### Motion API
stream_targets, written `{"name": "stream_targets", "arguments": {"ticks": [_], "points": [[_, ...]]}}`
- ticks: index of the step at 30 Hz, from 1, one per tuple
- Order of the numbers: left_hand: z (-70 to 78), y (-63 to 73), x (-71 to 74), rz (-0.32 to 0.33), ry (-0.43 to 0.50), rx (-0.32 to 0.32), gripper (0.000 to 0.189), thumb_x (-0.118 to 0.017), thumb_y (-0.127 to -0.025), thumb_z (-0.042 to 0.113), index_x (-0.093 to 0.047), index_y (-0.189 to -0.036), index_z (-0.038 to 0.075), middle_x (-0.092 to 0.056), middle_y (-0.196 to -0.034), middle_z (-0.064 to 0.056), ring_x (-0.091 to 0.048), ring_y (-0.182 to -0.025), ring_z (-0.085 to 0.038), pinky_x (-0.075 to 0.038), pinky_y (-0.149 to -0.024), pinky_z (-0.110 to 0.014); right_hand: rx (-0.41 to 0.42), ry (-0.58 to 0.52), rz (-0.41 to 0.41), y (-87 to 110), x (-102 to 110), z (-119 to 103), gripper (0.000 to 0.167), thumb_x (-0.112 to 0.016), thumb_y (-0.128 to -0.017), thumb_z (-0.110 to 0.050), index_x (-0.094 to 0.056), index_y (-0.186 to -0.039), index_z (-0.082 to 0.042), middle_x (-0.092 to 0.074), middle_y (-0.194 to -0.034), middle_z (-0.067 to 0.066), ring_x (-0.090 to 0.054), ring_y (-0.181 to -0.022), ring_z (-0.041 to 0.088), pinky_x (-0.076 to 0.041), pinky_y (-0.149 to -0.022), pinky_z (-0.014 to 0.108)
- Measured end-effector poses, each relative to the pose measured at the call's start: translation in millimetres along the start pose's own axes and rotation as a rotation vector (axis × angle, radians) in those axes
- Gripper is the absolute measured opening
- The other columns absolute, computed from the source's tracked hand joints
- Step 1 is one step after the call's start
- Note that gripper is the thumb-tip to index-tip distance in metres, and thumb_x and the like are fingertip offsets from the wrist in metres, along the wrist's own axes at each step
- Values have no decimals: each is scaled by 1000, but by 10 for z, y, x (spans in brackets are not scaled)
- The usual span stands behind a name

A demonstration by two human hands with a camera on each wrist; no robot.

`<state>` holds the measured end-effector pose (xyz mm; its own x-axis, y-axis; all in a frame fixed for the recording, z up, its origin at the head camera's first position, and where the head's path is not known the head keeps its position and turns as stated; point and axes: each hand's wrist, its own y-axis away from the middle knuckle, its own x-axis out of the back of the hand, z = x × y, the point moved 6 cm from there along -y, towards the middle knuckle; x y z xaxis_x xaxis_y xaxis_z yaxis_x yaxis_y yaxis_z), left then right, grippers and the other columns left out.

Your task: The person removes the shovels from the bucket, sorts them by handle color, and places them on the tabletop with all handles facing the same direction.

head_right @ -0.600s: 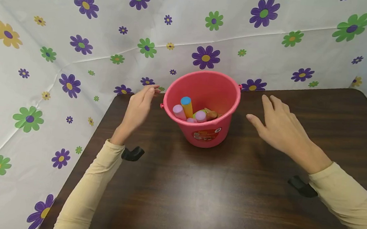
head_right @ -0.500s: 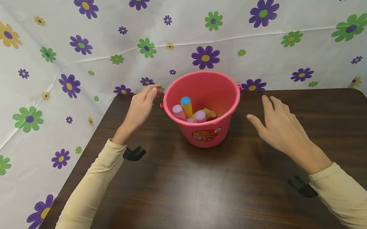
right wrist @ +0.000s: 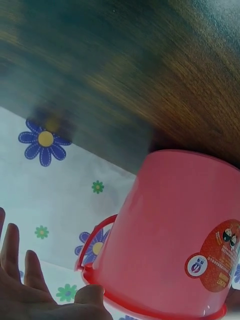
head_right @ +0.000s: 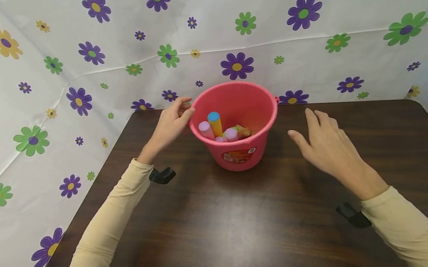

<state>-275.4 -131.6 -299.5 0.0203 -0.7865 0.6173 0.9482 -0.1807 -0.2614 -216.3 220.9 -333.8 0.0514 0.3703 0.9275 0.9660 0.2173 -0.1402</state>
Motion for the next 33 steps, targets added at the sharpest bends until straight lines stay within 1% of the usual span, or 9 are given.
{"name": "stream_targets", "arguments": {"ticks": [4,5,7,12,15,20,26,28,33], "points": [[-72,-42,-92,-54,47,41,49,-56,-104,20,-49,-149,4,-68,-128,-18,-73,-91,-25,-63,-66,-45,5,-11,26,-16,40,-55,84,-49,-106,-50,-27,-155,14,-33,-150,44,-36,-134,64,-38,-96,80],[-88,-51,-108,-60,51,47,50,-55,-103,19,-48,-150,5,-68,-127,-17,-73,-90,-24,-63,-66,-44,5,-16,32,-18,50,-70,83,-49,-106,-50,-27,-156,13,-33,-150,44,-36,-134,63,-39,-96,80],[-115,-63,-132,-65,77,61,51,-53,-101,17,-47,-152,8,-69,-126,-16,-73,-86,-24,-63,-64,-42,10,-24,46,-22,76,-118,82,-51,-106,-48,-28,-156,12,-35,-149,43,-37,-133,62,-39,-96,79],[-158,-76,-164,-65,149,83,56,-50,-98,13,-44,-154,8,-70,-122,-15,-75,-78,-26,-62,-57,-36,22,-31,75,13,146,-248,78,-57,-105,-42,-29,-157,9,-38,-149,42,-40,-133,61,-42,-94,78],[-161,-89,-185,-69,181,84,56,-50,-99,13,-44,-154,8,-70,-120,-15,-75,-78,-27,-63,-59,-39,46,-34,114,67,210,-347,76,-62,-103,-36,-31,-156,8,-40,-149,40,-41,-133,59,-43,-93,77],[-165,-105,-215,-71,212,83,55,-49,-100,13,-44,-154,10,-69,-115,-14,-74,-75,-27,-63,-63,-48,119,-48,203,161,322,-553,73,-72,-96,-26,-39,-154,6,-46,-147,36,-45,-131,55,-46,-91,75],[-179,-85,-215,-69,209,85,55,-50,-100,14,-44,-155,11,-69,-115,-14,-74,-77,-27,-63,-61,-41,198,-66,277,227,406,-761,73,-78,-90,-19,-45,-151,3,-52,-144,32,-50,-129,53,-49,-89,73],[-181,-80,-211,-68,213,87,55,-50,-100,14,-44,-155,11,-69,-116,-14,-74,-78,-27,-63,-61,-42,215,-72,293,235,426,-812,73,-79,-89,-18,-47,-151,3,-53,-144,31,-51,-129,52,-50,-90,72],[-194,-76,-210,-64,236,86,55,-50,-101,13,-44,-155,10,-68,-115,-17,-74,-78,-29,-63,-67,-53,256,-93,322,207,449,-926,71,-80,-89,-17,-49,-149,3,-56,-142,29,-53,-128,49,-51,-92,70]]}}
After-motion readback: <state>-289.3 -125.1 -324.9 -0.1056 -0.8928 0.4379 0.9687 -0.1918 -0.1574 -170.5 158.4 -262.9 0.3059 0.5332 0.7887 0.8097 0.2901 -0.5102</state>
